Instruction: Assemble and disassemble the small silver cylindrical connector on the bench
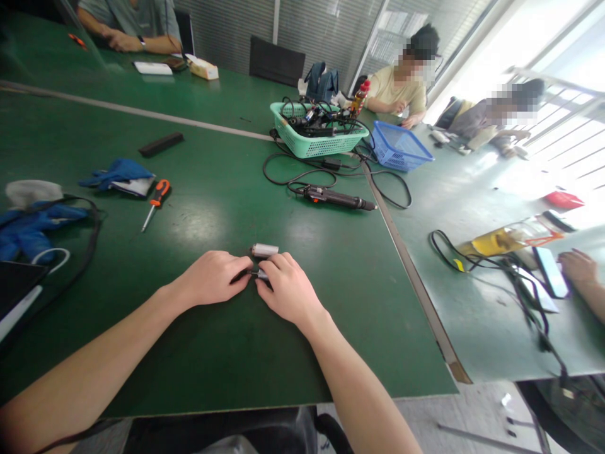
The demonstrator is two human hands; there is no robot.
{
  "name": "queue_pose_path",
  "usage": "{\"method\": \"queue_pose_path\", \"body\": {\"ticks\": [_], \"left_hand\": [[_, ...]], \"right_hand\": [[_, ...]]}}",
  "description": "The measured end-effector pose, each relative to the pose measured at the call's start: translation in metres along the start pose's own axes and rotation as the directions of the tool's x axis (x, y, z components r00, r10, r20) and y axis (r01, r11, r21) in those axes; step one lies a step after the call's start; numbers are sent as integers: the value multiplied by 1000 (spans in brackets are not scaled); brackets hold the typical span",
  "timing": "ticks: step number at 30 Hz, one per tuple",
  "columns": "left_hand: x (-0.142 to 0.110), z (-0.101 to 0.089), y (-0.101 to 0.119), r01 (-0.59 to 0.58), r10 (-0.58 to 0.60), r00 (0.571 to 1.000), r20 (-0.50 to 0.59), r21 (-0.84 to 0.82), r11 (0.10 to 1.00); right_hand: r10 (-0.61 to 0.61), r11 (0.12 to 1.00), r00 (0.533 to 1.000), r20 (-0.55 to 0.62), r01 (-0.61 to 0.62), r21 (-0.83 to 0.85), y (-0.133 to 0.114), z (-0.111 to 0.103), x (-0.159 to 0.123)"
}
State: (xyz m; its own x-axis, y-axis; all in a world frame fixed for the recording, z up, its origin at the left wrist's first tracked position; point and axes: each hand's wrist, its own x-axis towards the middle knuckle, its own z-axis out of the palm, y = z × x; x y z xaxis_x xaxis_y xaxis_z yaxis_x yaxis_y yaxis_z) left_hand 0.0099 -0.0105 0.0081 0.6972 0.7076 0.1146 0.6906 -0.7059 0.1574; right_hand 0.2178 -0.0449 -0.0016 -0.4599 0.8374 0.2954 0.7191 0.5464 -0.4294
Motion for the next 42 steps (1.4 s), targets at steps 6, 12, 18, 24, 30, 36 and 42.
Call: {"method": "queue_pose_path", "body": {"ticks": [6, 12, 18, 24, 30, 36, 42], "left_hand": [[0, 0, 0, -12, 12, 1000, 10, 9, 1000], [0, -1, 0, -14, 14, 1000, 9, -9, 1000], [0, 1, -1, -28, 28, 1000, 10, -22, 999], [0, 1, -1, -25, 25, 1000, 17, -25, 999], [0, 2, -2, -31, 31, 999, 21, -26, 999], [0, 3, -2, -28, 28, 999, 28, -16, 999], [0, 1, -1, -19, 19, 999, 37, -5, 1000]], "right_hand": [[0, 1000, 1000, 8, 0, -2, 1, 0, 0], [5, 1000, 1000, 14, -5, -6, 1, -1, 0], [3, 1000, 1000, 25, -3, -12, 1, 0, 0], [4, 1000, 1000, 20, -4, -7, 2, 0, 1], [9, 1000, 1000, 24, -9, -2, 1, -1, 1], [8, 1000, 1000, 19, -8, 8, 1, -1, 0], [-17, 999, 1000, 23, 17, 28, -1, -2, 1]]}}
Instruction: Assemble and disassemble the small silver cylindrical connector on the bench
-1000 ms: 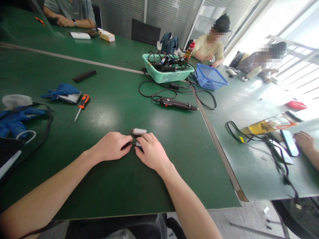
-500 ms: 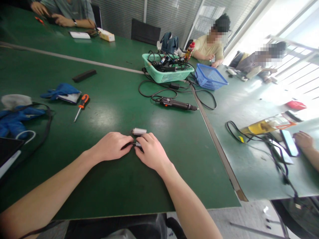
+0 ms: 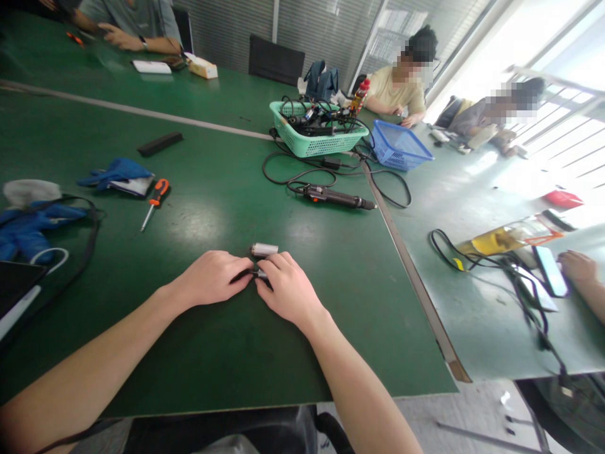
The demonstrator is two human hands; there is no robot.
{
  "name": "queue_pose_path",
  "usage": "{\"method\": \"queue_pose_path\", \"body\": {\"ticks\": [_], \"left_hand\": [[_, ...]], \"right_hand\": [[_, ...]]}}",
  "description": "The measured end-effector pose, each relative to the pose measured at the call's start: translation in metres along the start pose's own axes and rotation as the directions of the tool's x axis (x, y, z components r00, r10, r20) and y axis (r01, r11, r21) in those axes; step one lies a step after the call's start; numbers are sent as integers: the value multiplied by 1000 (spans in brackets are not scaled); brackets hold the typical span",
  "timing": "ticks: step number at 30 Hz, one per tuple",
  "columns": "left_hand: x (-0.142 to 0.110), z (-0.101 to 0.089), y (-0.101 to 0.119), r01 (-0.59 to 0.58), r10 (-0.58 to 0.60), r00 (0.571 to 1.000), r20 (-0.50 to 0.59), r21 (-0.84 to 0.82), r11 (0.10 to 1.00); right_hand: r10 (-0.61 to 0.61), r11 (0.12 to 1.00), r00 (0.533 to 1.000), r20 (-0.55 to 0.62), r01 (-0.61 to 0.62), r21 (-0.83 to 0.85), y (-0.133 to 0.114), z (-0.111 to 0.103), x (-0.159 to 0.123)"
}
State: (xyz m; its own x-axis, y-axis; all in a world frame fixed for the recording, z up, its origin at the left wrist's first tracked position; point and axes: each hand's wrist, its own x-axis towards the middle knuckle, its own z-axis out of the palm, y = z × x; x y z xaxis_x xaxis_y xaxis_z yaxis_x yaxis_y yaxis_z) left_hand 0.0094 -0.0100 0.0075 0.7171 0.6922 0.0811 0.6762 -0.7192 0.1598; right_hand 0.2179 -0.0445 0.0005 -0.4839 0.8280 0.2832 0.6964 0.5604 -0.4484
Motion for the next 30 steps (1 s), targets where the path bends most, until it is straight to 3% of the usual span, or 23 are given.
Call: {"method": "queue_pose_path", "body": {"ticks": [11, 18, 22, 30], "left_hand": [[1, 5, -1, 71, -72, 997, 23, 29, 997], [-1, -2, 6, 82, -82, 996, 23, 3, 997], [-3, -6, 8, 84, -84, 996, 25, -24, 996], [-5, 0, 5, 75, -75, 997, -2, 36, 997]], "right_hand": [[-107, 985, 988, 114, 121, -124, -1, -8, -5], [-34, 954, 984, 175, 85, -289, 8, -23, -13], [93, 919, 982, 162, -22, -394, 46, -49, -29], [298, 828, 954, 44, -235, -509, 172, -105, -95]]}}
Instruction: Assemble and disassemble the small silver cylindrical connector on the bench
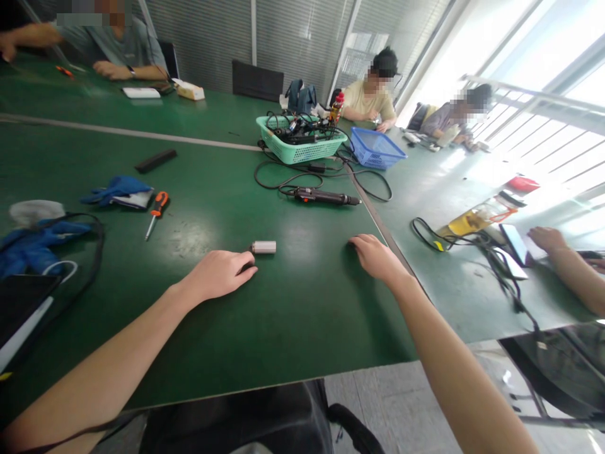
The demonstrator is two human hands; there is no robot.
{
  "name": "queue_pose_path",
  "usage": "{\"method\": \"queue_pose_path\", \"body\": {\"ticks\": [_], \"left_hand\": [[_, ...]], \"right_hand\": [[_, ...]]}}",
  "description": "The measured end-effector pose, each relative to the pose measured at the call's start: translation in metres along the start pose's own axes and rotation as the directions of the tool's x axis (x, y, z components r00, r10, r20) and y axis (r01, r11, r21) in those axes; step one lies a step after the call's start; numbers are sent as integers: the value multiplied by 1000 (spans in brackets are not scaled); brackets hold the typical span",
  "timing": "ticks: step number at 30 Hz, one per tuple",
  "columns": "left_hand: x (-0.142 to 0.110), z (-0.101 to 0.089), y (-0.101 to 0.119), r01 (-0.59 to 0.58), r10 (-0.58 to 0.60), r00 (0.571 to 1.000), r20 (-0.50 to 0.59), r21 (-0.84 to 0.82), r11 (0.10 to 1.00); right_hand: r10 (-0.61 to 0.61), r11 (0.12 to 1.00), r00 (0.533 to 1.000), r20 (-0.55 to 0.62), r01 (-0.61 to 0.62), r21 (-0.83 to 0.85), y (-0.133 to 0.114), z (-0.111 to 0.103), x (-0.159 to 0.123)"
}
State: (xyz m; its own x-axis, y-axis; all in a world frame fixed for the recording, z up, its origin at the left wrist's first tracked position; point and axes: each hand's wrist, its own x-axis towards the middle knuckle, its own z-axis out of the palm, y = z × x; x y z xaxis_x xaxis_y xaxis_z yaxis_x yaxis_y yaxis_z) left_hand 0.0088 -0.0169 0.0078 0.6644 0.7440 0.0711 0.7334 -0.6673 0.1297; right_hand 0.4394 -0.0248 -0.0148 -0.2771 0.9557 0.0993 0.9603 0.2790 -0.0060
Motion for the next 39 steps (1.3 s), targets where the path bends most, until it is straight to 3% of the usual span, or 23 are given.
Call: {"method": "queue_pose_path", "body": {"ticks": [2, 5, 11, 15, 18, 22, 25, 28, 32, 39], "left_hand": [[0, 0, 0, 1, -1, 1000, -2, 1, 1000], [-1, -1, 1, 2, -2, 1000, 3, -10, 1000], [-1, 0, 1, 10, -10, 1000, -1, -17, 1000], [-1, -2, 1, -5, 5, 1000, 2, -14, 1000], [-1, -4, 2, -7, 7, 1000, 10, -11, 1000], [-1, -3, 2, 6, -6, 1000, -12, 22, 1000], [-1, -1, 0, 54, -51, 998, -40, 70, 996], [-2, 1, -4, 131, -123, 989, -82, 100, 986], [-2, -1, -3, 184, -175, 979, -105, 78, 980], [-3, -6, 5, 21, -21, 1000, -21, 18, 1000]], "right_hand": [[39, 999, 999, -23, -39, -19, 26, 6, -9], [51, 998, 998, -48, -53, -26, 46, 11, -20], [84, 996, 993, -80, -87, -36, 40, 3, -23], [58, 997, 981, -183, -65, -30, -4, -16, -12], [-56, 994, 976, -209, 75, 82, -71, -26, 8], [-218, 930, 951, -217, 270, 250, -166, -21, 45], [-260, 896, 944, -205, 315, 313, -208, -11, 67], [-237, 903, 956, -173, 283, 322, -222, -6, 76], [-210, 897, 965, -157, 254, 362, -222, -9, 64], [-278, 816, 942, -187, 334, 471, -218, -16, 40]]}}
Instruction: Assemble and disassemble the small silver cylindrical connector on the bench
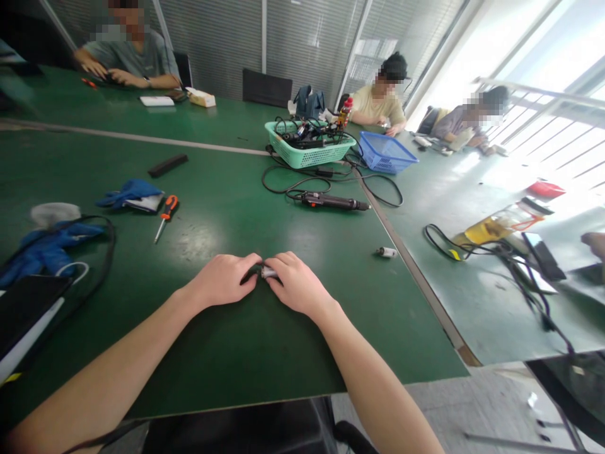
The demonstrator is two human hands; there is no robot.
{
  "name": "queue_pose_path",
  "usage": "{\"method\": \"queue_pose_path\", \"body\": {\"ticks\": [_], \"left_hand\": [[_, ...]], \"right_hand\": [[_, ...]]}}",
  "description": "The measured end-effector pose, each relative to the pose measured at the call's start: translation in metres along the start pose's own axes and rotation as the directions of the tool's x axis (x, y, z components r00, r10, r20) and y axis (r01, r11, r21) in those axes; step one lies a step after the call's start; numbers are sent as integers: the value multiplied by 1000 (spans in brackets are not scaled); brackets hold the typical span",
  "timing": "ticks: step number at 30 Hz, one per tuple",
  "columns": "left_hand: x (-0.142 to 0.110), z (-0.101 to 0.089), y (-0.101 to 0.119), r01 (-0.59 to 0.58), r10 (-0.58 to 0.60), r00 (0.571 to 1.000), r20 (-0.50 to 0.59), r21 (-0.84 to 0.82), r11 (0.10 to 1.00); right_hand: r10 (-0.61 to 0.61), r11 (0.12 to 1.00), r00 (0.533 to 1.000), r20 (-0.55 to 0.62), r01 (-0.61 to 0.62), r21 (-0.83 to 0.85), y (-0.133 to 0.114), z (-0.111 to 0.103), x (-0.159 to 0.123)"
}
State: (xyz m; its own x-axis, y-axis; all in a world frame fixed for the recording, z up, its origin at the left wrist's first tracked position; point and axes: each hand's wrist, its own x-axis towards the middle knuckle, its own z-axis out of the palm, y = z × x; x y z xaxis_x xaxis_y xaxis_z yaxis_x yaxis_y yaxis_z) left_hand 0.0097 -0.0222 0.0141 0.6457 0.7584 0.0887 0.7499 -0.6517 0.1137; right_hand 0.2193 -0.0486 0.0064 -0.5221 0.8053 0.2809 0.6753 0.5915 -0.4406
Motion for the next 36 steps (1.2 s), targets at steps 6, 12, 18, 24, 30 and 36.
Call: {"method": "queue_pose_path", "body": {"ticks": [6, 12, 18, 24, 30, 36], "left_hand": [[0, 1, 0, -32, 32, 999, 9, -21, 999], [0, 3, -1, -62, 62, 998, 7, -32, 998], [1, 6, 0, -82, 82, 997, -2, -20, 996], [2, 7, -1, -69, 69, 998, -5, -1, 998], [3, 5, -1, -60, 60, 998, -3, 21, 998], [3, 5, 0, -81, 81, 997, 6, 41, 996]], "right_hand": [[-9, 1000, 1000, 23, 9, -5, 0, -4, -3], [14, 1000, 1000, 23, -14, -18, -1, -1, -3], [10, 999, 1000, 20, -9, -38, 3, 3, -2], [19, 999, 1000, 11, -18, -50, 1, 4, -2], [49, 997, 999, 18, -48, -66, 3, 6, -2], [41, 997, 999, 27, -39, -68, 3, 5, -3]]}}
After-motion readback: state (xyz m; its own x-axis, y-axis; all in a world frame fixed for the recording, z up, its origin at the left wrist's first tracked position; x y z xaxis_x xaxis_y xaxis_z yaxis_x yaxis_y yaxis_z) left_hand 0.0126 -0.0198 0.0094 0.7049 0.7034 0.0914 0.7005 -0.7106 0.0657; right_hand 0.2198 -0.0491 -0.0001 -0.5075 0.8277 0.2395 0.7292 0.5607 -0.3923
